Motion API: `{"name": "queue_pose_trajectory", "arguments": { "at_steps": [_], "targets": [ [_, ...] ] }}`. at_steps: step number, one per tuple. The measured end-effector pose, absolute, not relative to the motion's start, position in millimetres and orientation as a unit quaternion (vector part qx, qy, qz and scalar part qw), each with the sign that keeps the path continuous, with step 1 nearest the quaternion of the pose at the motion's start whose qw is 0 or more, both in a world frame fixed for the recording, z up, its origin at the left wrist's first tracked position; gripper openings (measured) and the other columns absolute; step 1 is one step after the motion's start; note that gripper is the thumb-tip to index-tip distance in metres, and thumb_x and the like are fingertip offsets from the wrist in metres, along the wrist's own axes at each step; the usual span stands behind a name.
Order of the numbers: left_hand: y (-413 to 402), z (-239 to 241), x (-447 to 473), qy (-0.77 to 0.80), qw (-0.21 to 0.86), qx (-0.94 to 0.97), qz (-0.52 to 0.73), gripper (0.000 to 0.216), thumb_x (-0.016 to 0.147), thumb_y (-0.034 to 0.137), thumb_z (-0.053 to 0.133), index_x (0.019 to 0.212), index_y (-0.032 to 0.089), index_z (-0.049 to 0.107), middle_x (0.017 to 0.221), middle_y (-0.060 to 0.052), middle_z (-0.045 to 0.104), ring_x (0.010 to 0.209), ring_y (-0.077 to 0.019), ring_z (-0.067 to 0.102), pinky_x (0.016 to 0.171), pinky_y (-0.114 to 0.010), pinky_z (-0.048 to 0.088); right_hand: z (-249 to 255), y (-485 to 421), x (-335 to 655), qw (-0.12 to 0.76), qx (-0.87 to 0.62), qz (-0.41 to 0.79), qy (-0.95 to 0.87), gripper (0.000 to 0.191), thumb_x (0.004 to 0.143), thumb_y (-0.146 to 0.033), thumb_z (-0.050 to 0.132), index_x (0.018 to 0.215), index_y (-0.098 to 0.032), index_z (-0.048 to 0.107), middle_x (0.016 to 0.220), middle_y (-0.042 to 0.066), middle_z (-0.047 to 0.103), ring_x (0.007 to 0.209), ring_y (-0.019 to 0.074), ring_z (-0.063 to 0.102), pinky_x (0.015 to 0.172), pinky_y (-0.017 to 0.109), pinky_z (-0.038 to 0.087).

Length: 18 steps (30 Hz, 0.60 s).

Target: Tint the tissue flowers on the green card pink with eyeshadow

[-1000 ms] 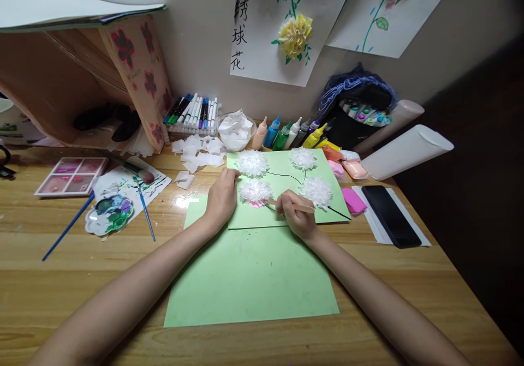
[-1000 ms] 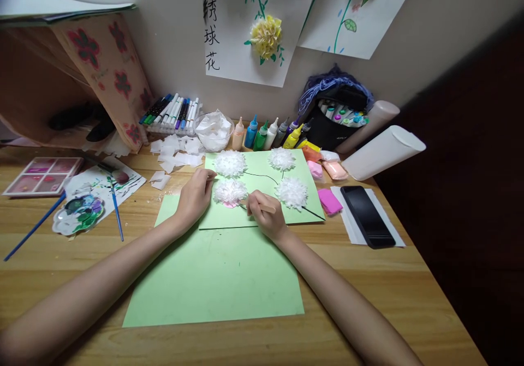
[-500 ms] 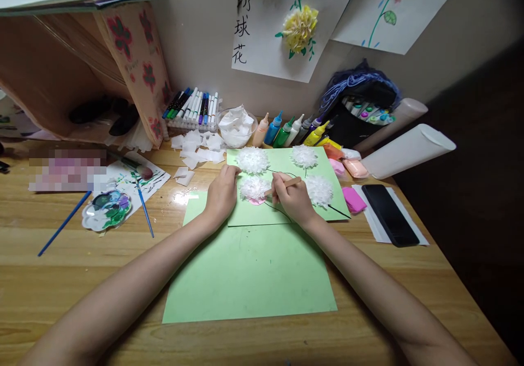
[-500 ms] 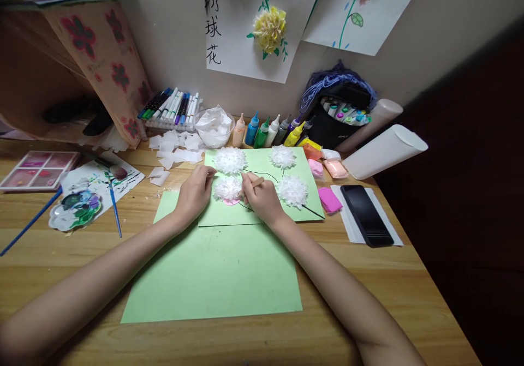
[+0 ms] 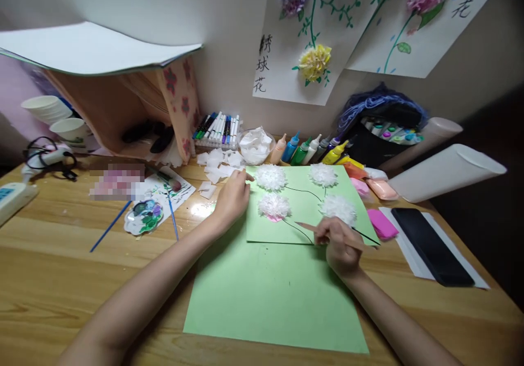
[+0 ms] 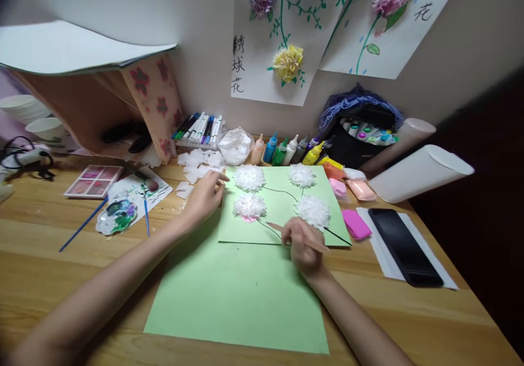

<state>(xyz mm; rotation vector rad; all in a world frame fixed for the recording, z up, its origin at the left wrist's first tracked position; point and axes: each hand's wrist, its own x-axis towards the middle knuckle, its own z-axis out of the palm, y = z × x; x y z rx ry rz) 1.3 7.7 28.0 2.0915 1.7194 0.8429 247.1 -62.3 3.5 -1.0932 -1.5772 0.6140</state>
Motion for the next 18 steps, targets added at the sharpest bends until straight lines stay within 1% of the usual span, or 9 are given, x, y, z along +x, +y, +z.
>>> {"name": "queue_pose_trajectory", "arguments": {
  "at_steps": [3, 4, 6, 8, 9, 12, 13, 15, 18],
  "targets": [
    [18, 47, -28, 0.684, 0.052, 0.690, 0.231, 0.014, 0.086, 0.023, 0.052, 0.099, 0.019, 0.056, 0.104, -0.008, 0.059, 0.098, -0.0236, 0.057, 0.082, -0.034, 0.046, -13, -69, 251, 0.560, -0.458, 0.268, -0.637, 0.041, 0.096, -0.030, 0.036, 0.059, -0.020, 0.052, 0.048, -0.001, 0.049, 0.043, 0.0117, 0.044, 0.042, 0.027, 0.031],
    [21, 51, -37, 0.706, 0.031, 0.679, 0.200, 0.019, 0.083, 0.027, 0.058, 0.100, 0.018, 0.057, 0.105, -0.010, 0.059, 0.102, -0.0254, 0.055, 0.083, -0.035, 0.045, -15, -69, 251, 0.566, -0.455, 0.270, -0.633, 0.041, 0.096, -0.030, 0.036, 0.060, -0.020, 0.052, 0.047, -0.002, 0.049, 0.043, 0.0114, 0.043, 0.042, 0.027, 0.031],
    [25, 53, -52, 0.725, 0.021, 0.672, 0.148, 0.038, 0.074, 0.034, 0.070, 0.104, 0.015, 0.057, 0.108, -0.012, 0.058, 0.105, -0.0281, 0.053, 0.085, -0.035, 0.044, -15, -68, 249, 0.566, -0.452, 0.272, -0.634, 0.041, 0.096, -0.030, 0.036, 0.060, -0.019, 0.052, 0.048, -0.002, 0.050, 0.043, 0.0108, 0.044, 0.042, 0.026, 0.032],
    [28, 50, -61, 0.731, 0.025, 0.671, 0.124, 0.049, 0.067, 0.037, 0.075, 0.105, 0.012, 0.057, 0.109, -0.014, 0.058, 0.104, -0.0287, 0.054, 0.085, -0.034, 0.044, -13, -66, 247, 0.551, -0.455, 0.273, -0.644, 0.041, 0.096, -0.031, 0.037, 0.060, -0.019, 0.052, 0.049, -0.002, 0.050, 0.044, 0.0102, 0.044, 0.044, 0.025, 0.033],
    [30, 48, -63, 0.734, 0.025, 0.669, 0.118, 0.046, 0.067, 0.036, 0.074, 0.104, 0.012, 0.058, 0.108, -0.014, 0.059, 0.103, -0.0284, 0.055, 0.085, -0.033, 0.044, -12, -66, 247, 0.544, -0.456, 0.272, -0.649, 0.041, 0.096, -0.031, 0.037, 0.060, -0.019, 0.051, 0.049, -0.002, 0.051, 0.044, 0.0100, 0.044, 0.044, 0.025, 0.033],
    [34, 44, -66, 0.745, 0.031, 0.659, 0.095, 0.019, 0.076, 0.029, 0.063, 0.087, 0.015, 0.065, 0.101, -0.014, 0.064, 0.098, -0.0280, 0.059, 0.081, -0.033, 0.044, -12, -66, 248, 0.547, -0.463, 0.267, -0.645, 0.041, 0.096, -0.032, 0.037, 0.059, -0.019, 0.051, 0.049, -0.002, 0.050, 0.044, 0.0101, 0.044, 0.045, 0.025, 0.033],
    [34, 44, -66, 0.748, 0.035, 0.657, 0.087, 0.014, 0.078, 0.026, 0.059, 0.082, 0.015, 0.066, 0.098, -0.014, 0.066, 0.096, -0.0283, 0.060, 0.080, -0.033, 0.044, -12, -66, 248, 0.552, -0.465, 0.266, -0.639, 0.042, 0.096, -0.032, 0.036, 0.059, -0.019, 0.050, 0.049, -0.002, 0.049, 0.044, 0.0101, 0.043, 0.045, 0.025, 0.033],
    [36, 47, -69, 0.749, 0.037, 0.656, 0.081, 0.016, 0.078, 0.022, 0.053, 0.075, 0.016, 0.067, 0.092, -0.014, 0.069, 0.092, -0.0291, 0.062, 0.076, -0.034, 0.043, -13, -66, 249, 0.560, -0.470, 0.265, -0.629, 0.042, 0.096, -0.032, 0.037, 0.059, -0.020, 0.050, 0.048, -0.003, 0.049, 0.044, 0.0100, 0.043, 0.044, 0.025, 0.033],
    [37, 54, -77, 0.753, 0.047, 0.648, 0.107, 0.019, 0.078, 0.022, 0.051, 0.075, 0.016, 0.068, 0.088, -0.013, 0.071, 0.088, -0.0295, 0.064, 0.072, -0.033, 0.043, -13, -66, 247, 0.571, -0.476, 0.265, -0.614, 0.043, 0.096, -0.034, 0.037, 0.058, -0.020, 0.049, 0.047, -0.003, 0.048, 0.043, 0.0100, 0.042, 0.045, 0.025, 0.033]
  ]
}}
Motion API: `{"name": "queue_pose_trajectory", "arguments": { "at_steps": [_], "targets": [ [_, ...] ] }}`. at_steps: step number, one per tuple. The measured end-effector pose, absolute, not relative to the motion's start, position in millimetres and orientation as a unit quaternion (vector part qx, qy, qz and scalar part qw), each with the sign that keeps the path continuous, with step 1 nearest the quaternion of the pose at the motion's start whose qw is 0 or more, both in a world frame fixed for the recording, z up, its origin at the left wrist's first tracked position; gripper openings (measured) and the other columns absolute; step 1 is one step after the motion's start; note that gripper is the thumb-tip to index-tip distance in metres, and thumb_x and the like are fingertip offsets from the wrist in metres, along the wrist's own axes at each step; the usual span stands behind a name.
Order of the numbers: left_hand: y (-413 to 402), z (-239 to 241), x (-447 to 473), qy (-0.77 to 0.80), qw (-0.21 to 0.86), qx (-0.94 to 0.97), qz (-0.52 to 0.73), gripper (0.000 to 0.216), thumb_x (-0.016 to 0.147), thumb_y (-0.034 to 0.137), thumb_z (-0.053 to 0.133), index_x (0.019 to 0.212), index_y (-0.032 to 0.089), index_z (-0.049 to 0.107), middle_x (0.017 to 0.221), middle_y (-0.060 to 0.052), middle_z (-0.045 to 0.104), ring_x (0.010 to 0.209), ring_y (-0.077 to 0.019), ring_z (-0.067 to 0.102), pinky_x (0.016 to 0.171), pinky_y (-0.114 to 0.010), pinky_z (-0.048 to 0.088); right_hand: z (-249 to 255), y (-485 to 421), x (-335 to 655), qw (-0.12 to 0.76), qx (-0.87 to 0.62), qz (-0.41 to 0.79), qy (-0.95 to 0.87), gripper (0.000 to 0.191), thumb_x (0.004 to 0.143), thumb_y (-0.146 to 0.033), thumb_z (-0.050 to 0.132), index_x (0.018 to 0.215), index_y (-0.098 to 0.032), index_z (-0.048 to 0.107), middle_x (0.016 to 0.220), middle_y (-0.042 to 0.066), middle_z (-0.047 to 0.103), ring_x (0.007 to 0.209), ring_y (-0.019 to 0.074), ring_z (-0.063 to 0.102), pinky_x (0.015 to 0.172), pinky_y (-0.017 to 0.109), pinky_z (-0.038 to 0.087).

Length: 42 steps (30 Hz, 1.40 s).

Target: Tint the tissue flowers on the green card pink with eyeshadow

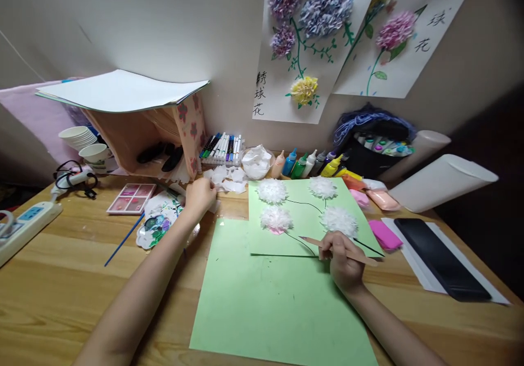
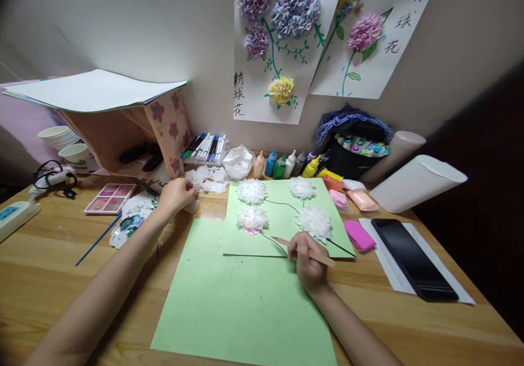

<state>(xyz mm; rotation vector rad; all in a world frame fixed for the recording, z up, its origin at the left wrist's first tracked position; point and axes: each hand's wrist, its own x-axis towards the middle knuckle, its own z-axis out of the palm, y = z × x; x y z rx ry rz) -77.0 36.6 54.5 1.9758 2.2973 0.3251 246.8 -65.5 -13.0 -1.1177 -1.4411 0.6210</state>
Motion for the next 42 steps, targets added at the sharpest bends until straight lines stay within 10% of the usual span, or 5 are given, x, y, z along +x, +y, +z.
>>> {"name": "queue_pose_trajectory", "arguments": {
  "at_steps": [9, 17, 29, 42],
  "targets": [
    [43, 73, -75, 0.586, 0.311, 0.668, 0.337, 0.036, 0.070, 0.048, 0.062, 0.079, 0.015, 0.069, 0.086, -0.009, 0.071, 0.084, -0.0244, 0.062, 0.074, -0.031, 0.044, -10, -61, 243, 0.583, -0.489, 0.286, -0.583, 0.044, 0.095, -0.039, 0.037, 0.057, -0.020, 0.049, 0.047, -0.003, 0.047, 0.043, 0.0102, 0.043, 0.044, 0.025, 0.033],
    [1, 82, -9, 0.438, 0.498, 0.729, 0.168, 0.030, 0.078, 0.047, 0.059, 0.080, 0.020, 0.071, 0.084, -0.004, 0.070, 0.082, -0.0198, 0.061, 0.076, -0.031, 0.046, -8, -60, 240, 0.599, -0.469, 0.318, -0.566, 0.040, 0.095, -0.038, 0.036, 0.062, -0.020, 0.050, 0.048, -0.004, 0.049, 0.041, 0.0100, 0.043, 0.042, 0.023, 0.034],
    [-41, 16, 62, 0.497, 0.112, 0.811, 0.288, 0.012, 0.084, 0.018, 0.054, 0.078, 0.017, 0.064, 0.092, -0.008, 0.058, 0.084, -0.0203, 0.050, 0.067, -0.032, 0.044, -5, -65, 245, 0.573, -0.383, 0.194, -0.698, 0.040, 0.096, -0.028, 0.032, 0.060, -0.021, 0.048, 0.053, -0.001, 0.048, 0.049, 0.0123, 0.044, 0.051, 0.027, 0.035],
    [-37, 12, 66, 0.507, 0.085, 0.802, 0.304, 0.007, 0.084, 0.019, 0.053, 0.078, 0.018, 0.055, 0.090, -0.008, 0.056, 0.081, -0.0202, 0.048, 0.068, -0.032, 0.042, 1, -57, 239, 0.443, -0.440, 0.248, -0.741, 0.030, 0.096, -0.029, 0.039, 0.069, -0.022, 0.050, 0.060, -0.002, 0.054, 0.057, 0.0121, 0.053, 0.059, 0.025, 0.041]
  ]
}}
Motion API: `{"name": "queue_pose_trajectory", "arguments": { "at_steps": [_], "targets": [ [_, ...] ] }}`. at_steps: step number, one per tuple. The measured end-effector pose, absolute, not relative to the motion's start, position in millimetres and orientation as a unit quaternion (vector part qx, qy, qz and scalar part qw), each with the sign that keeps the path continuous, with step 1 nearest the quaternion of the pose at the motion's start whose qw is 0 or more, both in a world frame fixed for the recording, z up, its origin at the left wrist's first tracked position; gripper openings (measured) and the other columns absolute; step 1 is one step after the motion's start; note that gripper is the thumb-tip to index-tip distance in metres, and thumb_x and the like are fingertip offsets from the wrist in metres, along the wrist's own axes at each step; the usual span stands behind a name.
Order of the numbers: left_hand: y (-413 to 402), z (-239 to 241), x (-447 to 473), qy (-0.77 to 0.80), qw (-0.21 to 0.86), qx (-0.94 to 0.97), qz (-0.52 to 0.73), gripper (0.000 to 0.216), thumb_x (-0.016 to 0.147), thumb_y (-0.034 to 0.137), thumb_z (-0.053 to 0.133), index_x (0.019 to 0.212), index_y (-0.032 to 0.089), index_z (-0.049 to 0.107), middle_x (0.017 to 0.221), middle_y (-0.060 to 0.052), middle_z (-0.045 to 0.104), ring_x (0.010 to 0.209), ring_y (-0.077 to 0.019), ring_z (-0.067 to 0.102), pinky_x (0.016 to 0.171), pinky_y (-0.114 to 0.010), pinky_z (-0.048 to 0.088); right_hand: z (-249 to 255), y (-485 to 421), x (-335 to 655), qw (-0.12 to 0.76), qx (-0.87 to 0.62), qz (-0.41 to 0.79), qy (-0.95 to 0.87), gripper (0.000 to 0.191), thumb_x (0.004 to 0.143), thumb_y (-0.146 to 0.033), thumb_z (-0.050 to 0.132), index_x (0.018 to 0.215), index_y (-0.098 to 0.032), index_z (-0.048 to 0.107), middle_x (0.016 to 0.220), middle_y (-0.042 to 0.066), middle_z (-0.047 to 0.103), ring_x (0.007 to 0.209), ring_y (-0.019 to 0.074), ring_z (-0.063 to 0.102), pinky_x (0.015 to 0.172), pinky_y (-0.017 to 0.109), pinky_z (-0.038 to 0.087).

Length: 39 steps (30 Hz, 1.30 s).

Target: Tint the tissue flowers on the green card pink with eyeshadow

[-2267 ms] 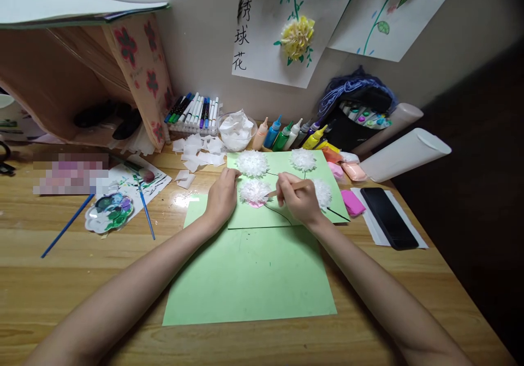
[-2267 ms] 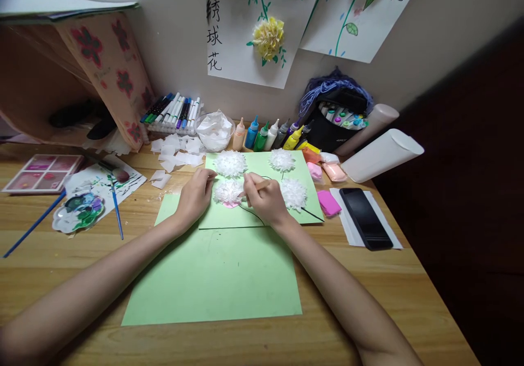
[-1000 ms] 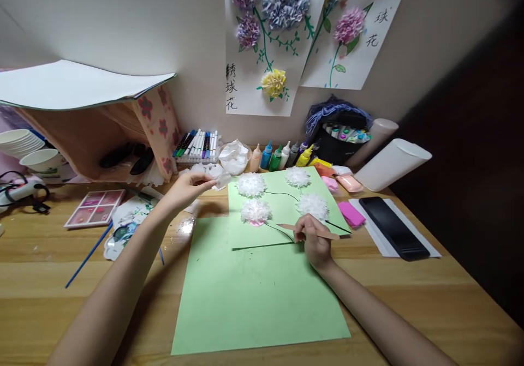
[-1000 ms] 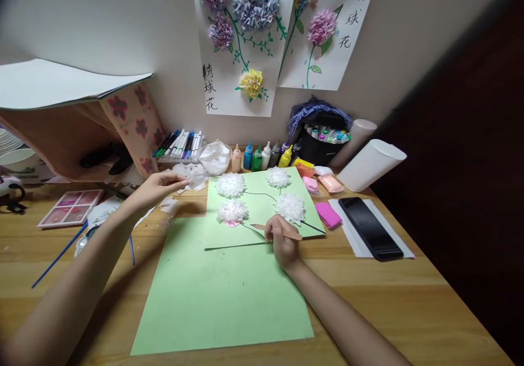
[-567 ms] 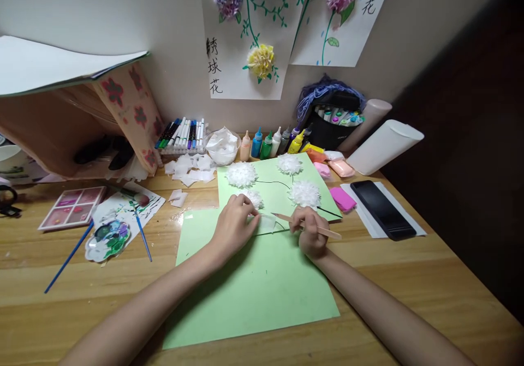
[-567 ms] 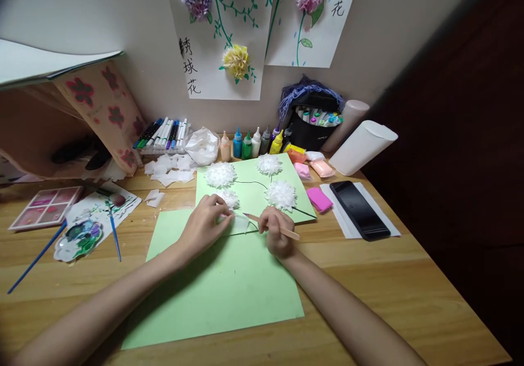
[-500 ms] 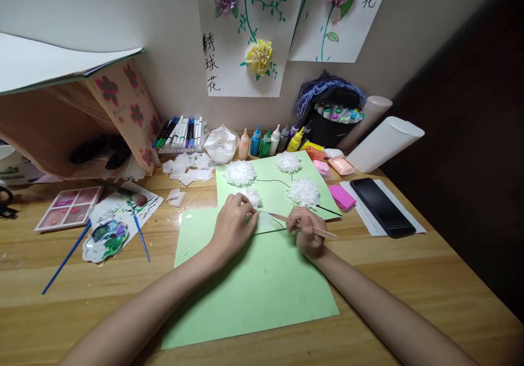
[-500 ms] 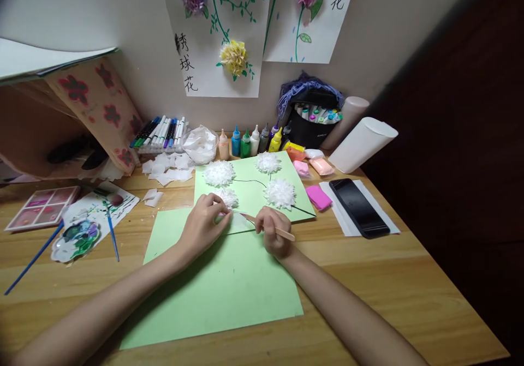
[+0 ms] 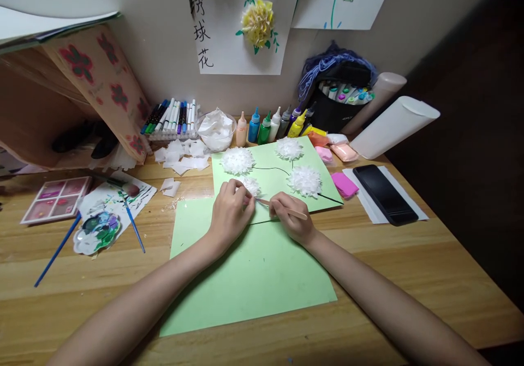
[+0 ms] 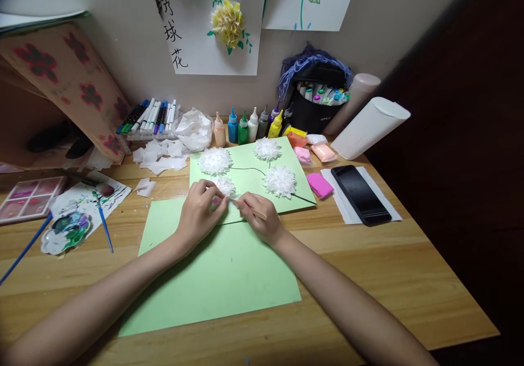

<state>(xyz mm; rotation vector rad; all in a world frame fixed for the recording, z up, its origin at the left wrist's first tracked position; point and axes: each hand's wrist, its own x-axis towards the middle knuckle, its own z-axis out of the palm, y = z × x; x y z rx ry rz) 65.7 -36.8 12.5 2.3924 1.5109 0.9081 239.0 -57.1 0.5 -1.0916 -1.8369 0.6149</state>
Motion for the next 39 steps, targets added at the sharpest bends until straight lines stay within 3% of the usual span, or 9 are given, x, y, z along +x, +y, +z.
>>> {"name": "queue_pose_trajectory", "arguments": {
  "at_steps": [5, 11, 16, 28, 34, 39],
  "targets": [
    [-36, 17, 64, 0.521, 0.091, 0.792, 0.305, 0.007, 0.087, 0.020, 0.048, 0.085, 0.018, 0.054, 0.090, -0.009, 0.056, 0.083, -0.0215, 0.049, 0.071, -0.033, 0.042, -1, -56, 239, 0.445, -0.438, 0.254, -0.739, 0.027, 0.096, -0.030, 0.040, 0.072, -0.022, 0.051, 0.062, -0.001, 0.055, 0.058, 0.0124, 0.054, 0.059, 0.025, 0.041],
    [-15, 11, 40, 0.596, 0.119, 0.731, 0.311, 0.019, 0.086, 0.008, 0.035, 0.094, 0.017, 0.049, 0.094, -0.010, 0.056, 0.087, -0.0222, 0.052, 0.075, -0.035, 0.042, -2, -55, 237, 0.442, -0.449, 0.275, -0.726, 0.029, 0.096, -0.033, 0.040, 0.072, -0.022, 0.051, 0.061, -0.001, 0.056, 0.057, 0.0125, 0.055, 0.058, 0.025, 0.042],
    [-4, 1, 25, 0.617, 0.187, 0.687, 0.335, 0.019, 0.083, 0.005, 0.033, 0.088, 0.019, 0.045, 0.091, -0.007, 0.056, 0.084, -0.0190, 0.053, 0.073, -0.031, 0.042, 0, -51, 234, 0.438, -0.456, 0.290, -0.718, 0.031, 0.096, -0.036, 0.039, 0.071, -0.022, 0.051, 0.059, -0.001, 0.056, 0.054, 0.0116, 0.054, 0.054, 0.025, 0.042],
    [-2, -2, 26, 0.615, 0.185, 0.691, 0.331, 0.021, 0.081, 0.004, 0.031, 0.087, 0.020, 0.044, 0.089, -0.006, 0.054, 0.082, -0.0184, 0.051, 0.071, -0.030, 0.040, 32, -9, 215, 0.391, -0.483, 0.346, -0.703, 0.042, 0.095, -0.042, 0.039, 0.059, -0.021, 0.046, 0.041, -0.005, 0.043, 0.042, 0.0101, 0.048, 0.049, 0.024, 0.040],
    [-3, -2, 26, 0.616, 0.180, 0.693, 0.327, 0.020, 0.082, 0.005, 0.032, 0.087, 0.020, 0.044, 0.090, -0.006, 0.054, 0.081, -0.0189, 0.051, 0.069, -0.030, 0.039, 34, -27, 232, 0.488, -0.486, 0.289, -0.665, 0.044, 0.096, -0.043, 0.035, 0.059, -0.022, 0.046, 0.043, -0.004, 0.044, 0.038, 0.0098, 0.044, 0.043, 0.025, 0.038],
    [-4, -2, 26, 0.619, 0.176, 0.691, 0.328, 0.020, 0.082, 0.006, 0.032, 0.087, 0.021, 0.044, 0.089, -0.005, 0.054, 0.082, -0.0189, 0.051, 0.071, -0.030, 0.039, 20, -38, 244, 0.482, -0.504, 0.285, -0.658, 0.043, 0.096, -0.044, 0.036, 0.061, -0.022, 0.047, 0.044, -0.004, 0.046, 0.039, 0.0098, 0.046, 0.043, 0.025, 0.039]
  ]
}}
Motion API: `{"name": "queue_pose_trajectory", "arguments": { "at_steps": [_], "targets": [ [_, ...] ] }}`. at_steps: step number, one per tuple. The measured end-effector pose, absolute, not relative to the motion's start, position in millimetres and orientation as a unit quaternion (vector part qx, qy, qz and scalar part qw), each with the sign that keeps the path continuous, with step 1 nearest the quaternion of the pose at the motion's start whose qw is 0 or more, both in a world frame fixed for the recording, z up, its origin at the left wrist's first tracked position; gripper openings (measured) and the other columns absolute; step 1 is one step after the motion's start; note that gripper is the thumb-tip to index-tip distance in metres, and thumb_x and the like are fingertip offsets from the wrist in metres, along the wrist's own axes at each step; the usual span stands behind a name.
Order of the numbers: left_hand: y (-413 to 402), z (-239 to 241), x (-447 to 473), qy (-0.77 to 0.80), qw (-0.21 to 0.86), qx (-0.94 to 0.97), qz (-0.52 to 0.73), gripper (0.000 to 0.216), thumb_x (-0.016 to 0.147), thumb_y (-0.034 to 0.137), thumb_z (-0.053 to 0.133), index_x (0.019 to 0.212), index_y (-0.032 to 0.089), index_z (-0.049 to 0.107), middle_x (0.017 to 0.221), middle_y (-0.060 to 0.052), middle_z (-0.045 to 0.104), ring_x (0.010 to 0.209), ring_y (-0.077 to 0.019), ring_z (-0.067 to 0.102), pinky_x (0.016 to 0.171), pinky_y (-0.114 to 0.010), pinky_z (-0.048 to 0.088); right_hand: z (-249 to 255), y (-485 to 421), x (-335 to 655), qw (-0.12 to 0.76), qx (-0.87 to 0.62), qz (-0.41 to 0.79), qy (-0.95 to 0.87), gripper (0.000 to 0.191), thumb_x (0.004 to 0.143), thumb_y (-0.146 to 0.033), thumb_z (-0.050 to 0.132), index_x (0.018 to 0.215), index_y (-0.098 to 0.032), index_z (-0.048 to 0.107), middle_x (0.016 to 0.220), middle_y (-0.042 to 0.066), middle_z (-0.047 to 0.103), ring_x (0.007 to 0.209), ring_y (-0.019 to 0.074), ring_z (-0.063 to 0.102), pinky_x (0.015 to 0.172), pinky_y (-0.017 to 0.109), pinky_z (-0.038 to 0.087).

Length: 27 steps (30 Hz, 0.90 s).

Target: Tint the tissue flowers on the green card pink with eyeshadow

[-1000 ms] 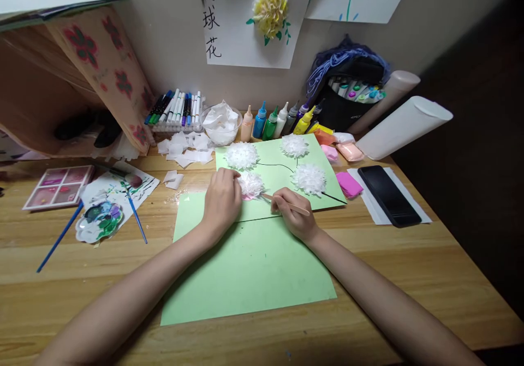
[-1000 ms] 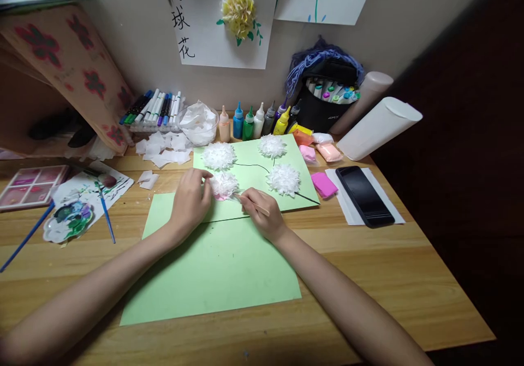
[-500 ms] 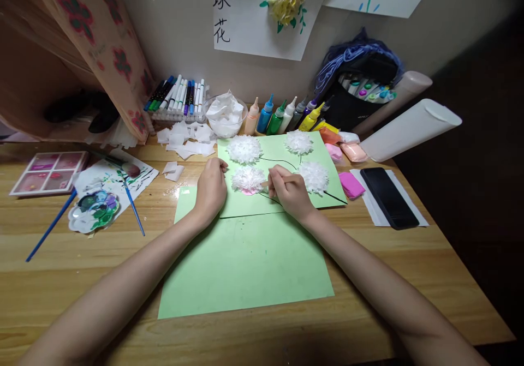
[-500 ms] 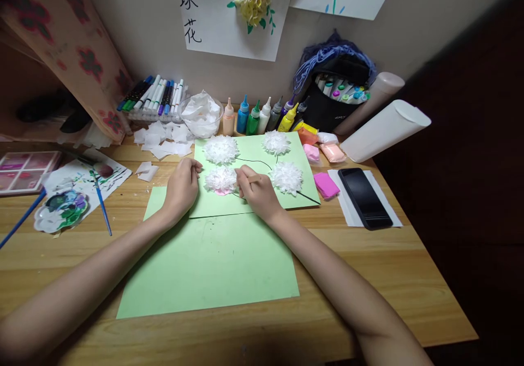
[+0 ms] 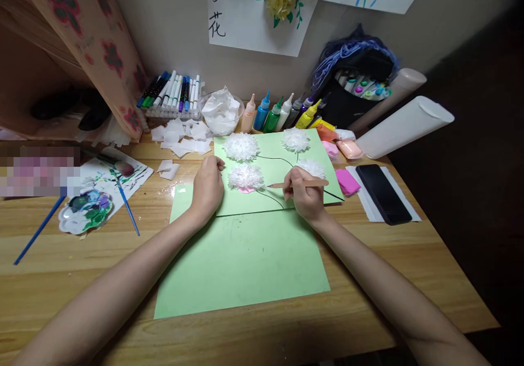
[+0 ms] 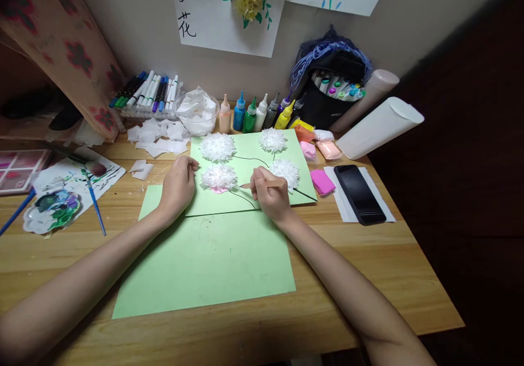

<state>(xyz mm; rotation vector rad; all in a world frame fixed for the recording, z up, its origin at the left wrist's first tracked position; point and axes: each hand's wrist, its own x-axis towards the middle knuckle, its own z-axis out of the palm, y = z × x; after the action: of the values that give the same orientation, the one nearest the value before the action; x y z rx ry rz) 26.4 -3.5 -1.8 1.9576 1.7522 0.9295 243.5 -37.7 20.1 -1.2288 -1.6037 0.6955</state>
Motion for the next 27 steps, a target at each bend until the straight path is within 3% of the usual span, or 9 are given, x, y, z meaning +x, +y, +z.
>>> {"name": "queue_pose_trajectory", "arguments": {
  "at_steps": [19, 27],
  "targets": [
    [-4, -2, 27, 0.615, 0.184, 0.691, 0.333, 0.023, 0.078, 0.003, 0.033, 0.087, 0.020, 0.047, 0.089, -0.005, 0.054, 0.082, -0.0194, 0.050, 0.071, -0.030, 0.038, 12, -22, 225, 0.458, -0.474, 0.327, -0.677, 0.040, 0.096, -0.040, 0.038, 0.061, -0.022, 0.046, 0.042, -0.005, 0.045, 0.040, 0.0101, 0.049, 0.044, 0.024, 0.040],
    [-4, -4, 28, 0.619, 0.170, 0.696, 0.323, 0.023, 0.078, 0.003, 0.032, 0.087, 0.020, 0.044, 0.090, -0.006, 0.054, 0.081, -0.0191, 0.051, 0.070, -0.030, 0.039, 25, -6, 212, 0.426, -0.490, 0.290, -0.703, 0.044, 0.096, -0.038, 0.037, 0.057, -0.021, 0.046, 0.037, -0.005, 0.043, 0.043, 0.0113, 0.053, 0.053, 0.025, 0.044]
  ]
}}
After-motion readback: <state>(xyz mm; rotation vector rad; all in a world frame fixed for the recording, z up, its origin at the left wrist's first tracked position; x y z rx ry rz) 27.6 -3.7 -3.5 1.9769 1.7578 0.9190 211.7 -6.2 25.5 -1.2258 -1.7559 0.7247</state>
